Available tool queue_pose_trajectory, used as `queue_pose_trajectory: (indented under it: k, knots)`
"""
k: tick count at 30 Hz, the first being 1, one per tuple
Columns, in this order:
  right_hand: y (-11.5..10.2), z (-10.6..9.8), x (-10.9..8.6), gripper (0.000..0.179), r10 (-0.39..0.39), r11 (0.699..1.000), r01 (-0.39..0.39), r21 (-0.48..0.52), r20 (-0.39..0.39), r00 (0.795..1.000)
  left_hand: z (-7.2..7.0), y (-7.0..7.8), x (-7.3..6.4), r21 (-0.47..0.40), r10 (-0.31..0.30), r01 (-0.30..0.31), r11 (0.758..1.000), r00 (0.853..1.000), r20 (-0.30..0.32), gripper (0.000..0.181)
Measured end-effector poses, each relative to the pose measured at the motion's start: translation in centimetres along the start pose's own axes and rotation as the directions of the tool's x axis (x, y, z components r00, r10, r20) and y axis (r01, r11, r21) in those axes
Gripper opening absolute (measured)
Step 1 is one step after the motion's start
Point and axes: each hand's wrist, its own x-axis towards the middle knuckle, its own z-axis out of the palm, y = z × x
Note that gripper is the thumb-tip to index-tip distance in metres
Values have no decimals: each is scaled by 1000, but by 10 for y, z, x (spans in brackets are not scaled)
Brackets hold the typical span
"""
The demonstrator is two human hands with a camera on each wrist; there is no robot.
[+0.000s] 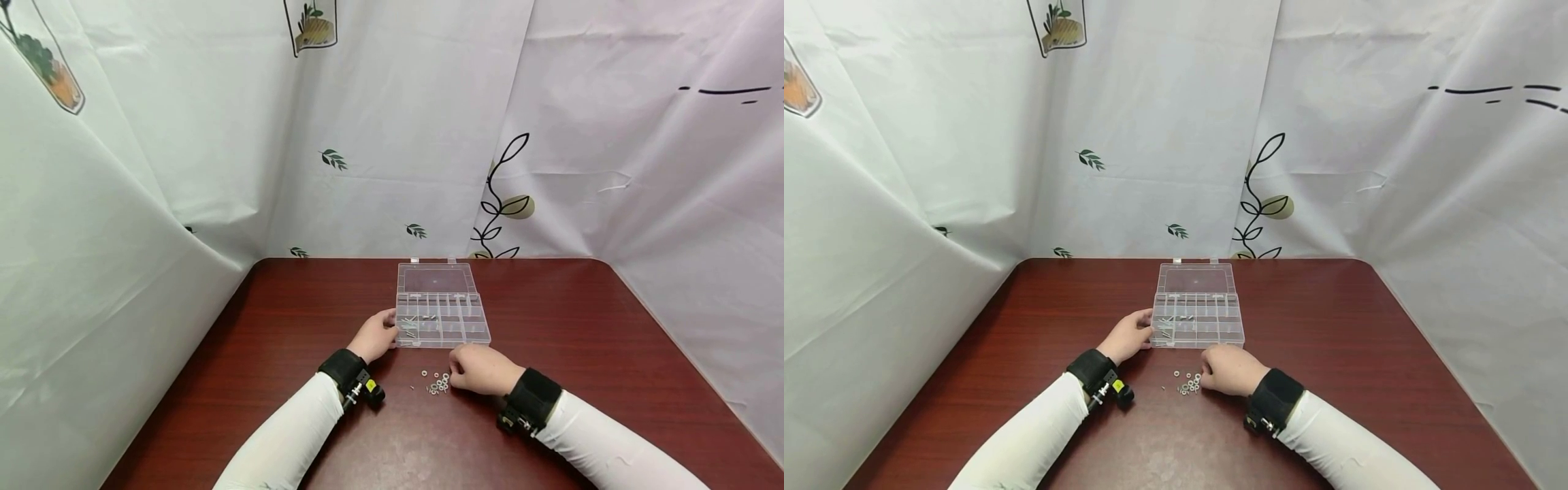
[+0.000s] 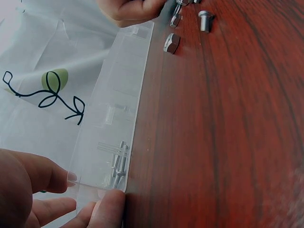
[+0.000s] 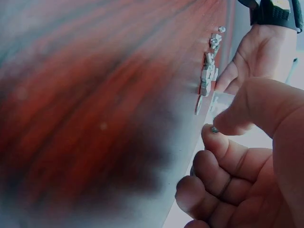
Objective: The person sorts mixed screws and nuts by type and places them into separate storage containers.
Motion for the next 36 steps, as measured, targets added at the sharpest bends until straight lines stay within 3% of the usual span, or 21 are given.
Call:
queue_pose_trajectory:
  k: [11, 17, 26, 31, 36]
  knots:
    - [4, -5, 2, 24, 57, 997, -57, 56, -1, 998, 0, 0, 0, 6, 1, -1, 1000, 1000, -1, 51]
    - [9, -11, 5, 21, 43, 997, -37, 70, -88, 995, 0, -1, 1, 6, -1, 1, 1000, 1000, 0, 51]
    - [12, -20, 17, 17, 78, 993, -54, 108, -228, 970, 1, -1, 1, 2, 4, -4, 1000, 1000, -4, 51]
    - [11, -23, 25, 14, 95, 988, -64, 140, -226, 969, 0, -2, 1, -12, 5, -5, 1000, 1000, 0, 51]
    - [10, -22, 38, 15, 63, 996, -48, 81, -197, 978, 0, -3, 2, -16, -1, 1, 1000, 1000, 3, 51]
